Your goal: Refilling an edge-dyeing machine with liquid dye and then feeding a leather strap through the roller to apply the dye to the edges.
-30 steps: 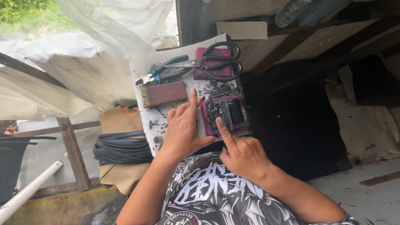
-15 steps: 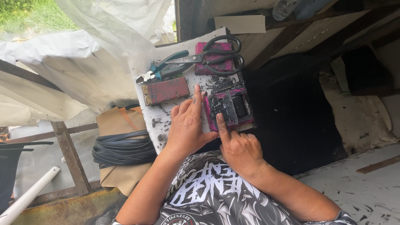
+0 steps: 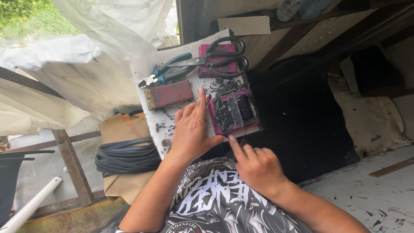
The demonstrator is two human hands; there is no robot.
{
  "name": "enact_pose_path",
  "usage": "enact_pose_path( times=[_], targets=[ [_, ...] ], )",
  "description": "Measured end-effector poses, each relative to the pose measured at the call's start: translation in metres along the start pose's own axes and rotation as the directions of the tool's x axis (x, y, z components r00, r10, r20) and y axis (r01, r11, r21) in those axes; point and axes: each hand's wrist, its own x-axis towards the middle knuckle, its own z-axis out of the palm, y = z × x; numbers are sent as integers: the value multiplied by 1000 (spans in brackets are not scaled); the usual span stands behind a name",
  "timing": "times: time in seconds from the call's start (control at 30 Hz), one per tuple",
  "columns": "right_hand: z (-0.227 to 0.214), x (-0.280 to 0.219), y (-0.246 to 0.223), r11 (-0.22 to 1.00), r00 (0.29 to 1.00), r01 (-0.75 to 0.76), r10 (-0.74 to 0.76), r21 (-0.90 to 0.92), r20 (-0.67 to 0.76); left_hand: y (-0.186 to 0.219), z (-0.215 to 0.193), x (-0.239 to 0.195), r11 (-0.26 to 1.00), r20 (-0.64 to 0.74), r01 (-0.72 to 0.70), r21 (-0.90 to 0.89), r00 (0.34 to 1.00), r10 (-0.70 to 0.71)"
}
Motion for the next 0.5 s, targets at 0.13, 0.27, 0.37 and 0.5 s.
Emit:
enact_pose_path(
  times=[0.13, 0.27, 0.37, 0.5],
  targets=[
    [14, -17, 37, 953, 941, -130, 206, 273, -270, 4, -11, -2, 994, -9, -28, -109, 1000, 27],
    [31, -4, 70, 818, 887, -133, 350, 560, -302, 25, -26, 3, 962, -49, -3, -274, 999, -11],
    [37, 13, 78, 613, 905, -77, 374, 787, -203, 42, -21, 12, 923, -124, -45, -383, 992, -3],
    [48, 26, 88, 458, 952, -34, 286, 888, -112, 47, -5, 28, 923, -172, -27, -384, 984, -43]
  ],
)
